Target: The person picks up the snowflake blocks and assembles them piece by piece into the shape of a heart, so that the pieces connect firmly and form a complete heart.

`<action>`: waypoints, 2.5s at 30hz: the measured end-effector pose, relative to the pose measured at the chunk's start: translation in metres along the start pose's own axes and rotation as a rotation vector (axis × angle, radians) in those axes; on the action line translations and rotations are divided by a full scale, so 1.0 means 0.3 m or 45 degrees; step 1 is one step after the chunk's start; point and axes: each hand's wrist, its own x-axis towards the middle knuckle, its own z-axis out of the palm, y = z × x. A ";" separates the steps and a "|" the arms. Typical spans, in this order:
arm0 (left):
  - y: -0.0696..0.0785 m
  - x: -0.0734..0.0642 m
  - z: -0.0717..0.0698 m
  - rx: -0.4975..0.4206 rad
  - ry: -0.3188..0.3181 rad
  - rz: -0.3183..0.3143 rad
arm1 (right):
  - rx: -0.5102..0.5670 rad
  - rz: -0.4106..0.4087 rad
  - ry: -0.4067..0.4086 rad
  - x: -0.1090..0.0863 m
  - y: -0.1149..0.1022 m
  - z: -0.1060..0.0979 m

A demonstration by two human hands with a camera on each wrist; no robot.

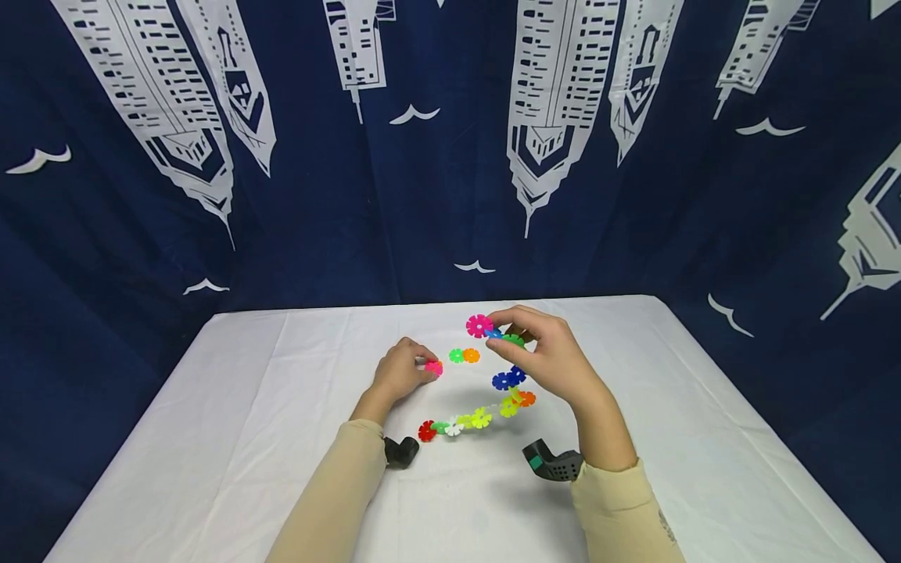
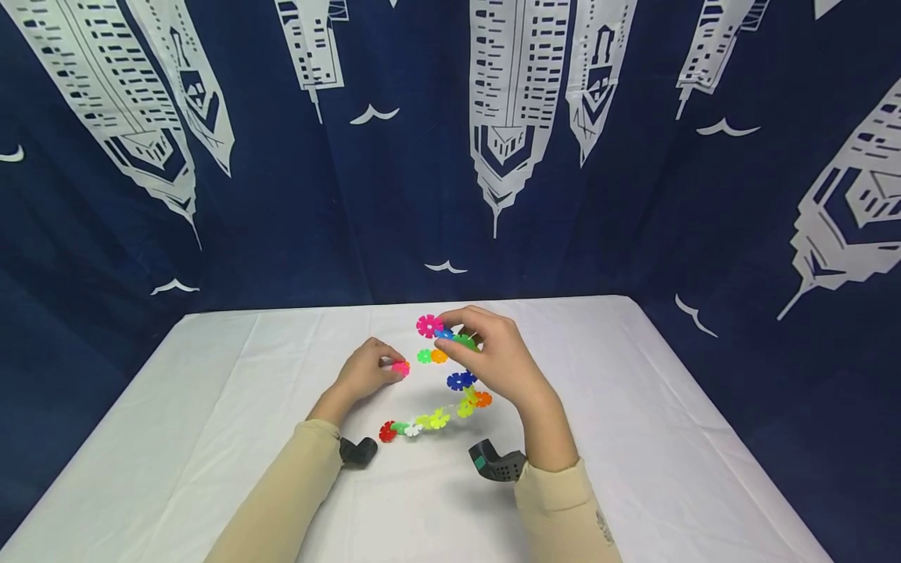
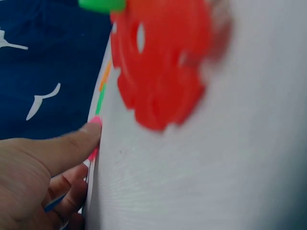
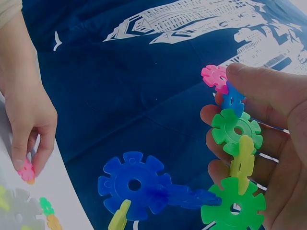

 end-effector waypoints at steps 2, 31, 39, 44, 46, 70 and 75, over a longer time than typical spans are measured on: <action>-0.002 -0.015 0.000 -0.034 0.026 -0.024 | 0.000 -0.003 -0.002 0.000 -0.001 -0.001; 0.083 -0.132 -0.174 -1.201 0.205 0.022 | 0.101 -0.078 -0.021 0.000 -0.020 0.027; 0.192 -0.190 -0.248 -1.203 0.192 0.238 | 0.158 -0.080 -0.002 0.008 -0.023 0.058; 0.239 -0.229 -0.268 -1.198 0.138 0.309 | 0.174 -0.117 0.028 0.012 -0.028 0.076; 0.256 -0.241 -0.271 -1.193 0.103 0.332 | 0.172 -0.140 0.040 0.013 -0.029 0.080; 0.356 -0.288 -0.248 -1.382 0.016 0.269 | 0.142 -0.302 0.131 0.019 -0.047 0.111; 0.375 -0.293 -0.238 -1.432 0.085 0.265 | 0.135 -0.329 0.198 0.021 -0.048 0.121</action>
